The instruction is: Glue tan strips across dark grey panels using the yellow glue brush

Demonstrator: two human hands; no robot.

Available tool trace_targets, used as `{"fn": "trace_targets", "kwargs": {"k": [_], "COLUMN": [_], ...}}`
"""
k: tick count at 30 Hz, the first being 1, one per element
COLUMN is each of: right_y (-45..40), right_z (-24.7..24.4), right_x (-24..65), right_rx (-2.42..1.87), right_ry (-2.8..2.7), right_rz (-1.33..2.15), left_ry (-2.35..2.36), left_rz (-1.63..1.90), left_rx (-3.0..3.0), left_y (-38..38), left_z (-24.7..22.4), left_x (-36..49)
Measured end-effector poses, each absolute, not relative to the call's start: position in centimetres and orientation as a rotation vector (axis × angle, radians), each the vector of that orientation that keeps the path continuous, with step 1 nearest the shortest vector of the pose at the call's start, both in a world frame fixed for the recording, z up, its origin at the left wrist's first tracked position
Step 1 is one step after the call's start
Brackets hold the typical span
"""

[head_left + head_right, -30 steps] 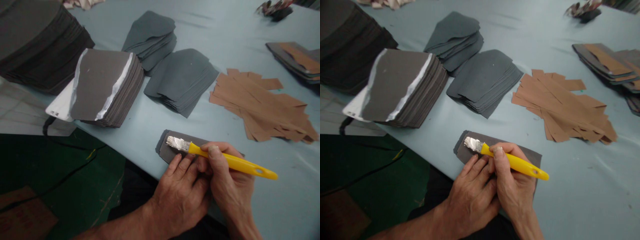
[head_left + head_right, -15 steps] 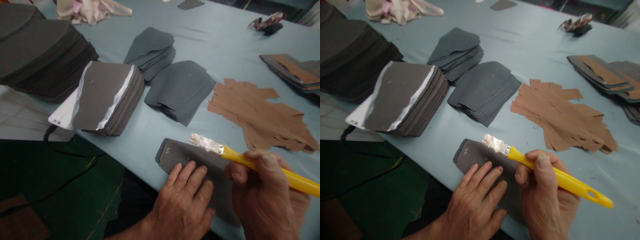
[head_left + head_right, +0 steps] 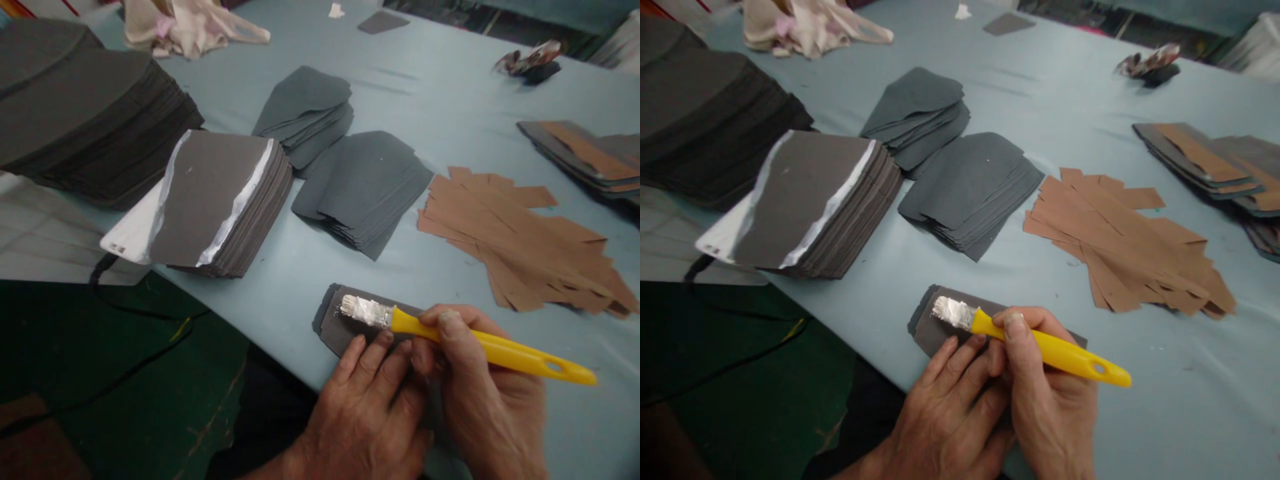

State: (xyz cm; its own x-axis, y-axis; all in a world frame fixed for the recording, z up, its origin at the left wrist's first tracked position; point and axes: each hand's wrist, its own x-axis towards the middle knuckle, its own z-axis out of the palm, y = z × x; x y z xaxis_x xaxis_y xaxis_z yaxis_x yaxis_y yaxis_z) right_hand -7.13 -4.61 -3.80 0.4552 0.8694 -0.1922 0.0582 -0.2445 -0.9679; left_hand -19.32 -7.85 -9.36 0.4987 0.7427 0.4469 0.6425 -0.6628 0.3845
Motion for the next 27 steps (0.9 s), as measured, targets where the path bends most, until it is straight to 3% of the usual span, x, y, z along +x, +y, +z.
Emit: {"fn": "trace_targets", "kwargs": {"k": [13, 27], "right_y": [-4.5, -4.1], "right_z": [-2.6, -2.9], "right_x": [-9.0, -9.3], "right_rx": [-1.732, -1.796], "right_ry": [-0.727, -0.783], "right_rz": [1.024, 1.030], "left_ry": [1.276, 1.263], "left_rz": [1.231, 1.203], "left_rx": [2.521, 2.563], "left_y": [-7.0, -7.1], "left_z": [-9.8, -10.2], "left_x": [-18.5, -18.6]}}
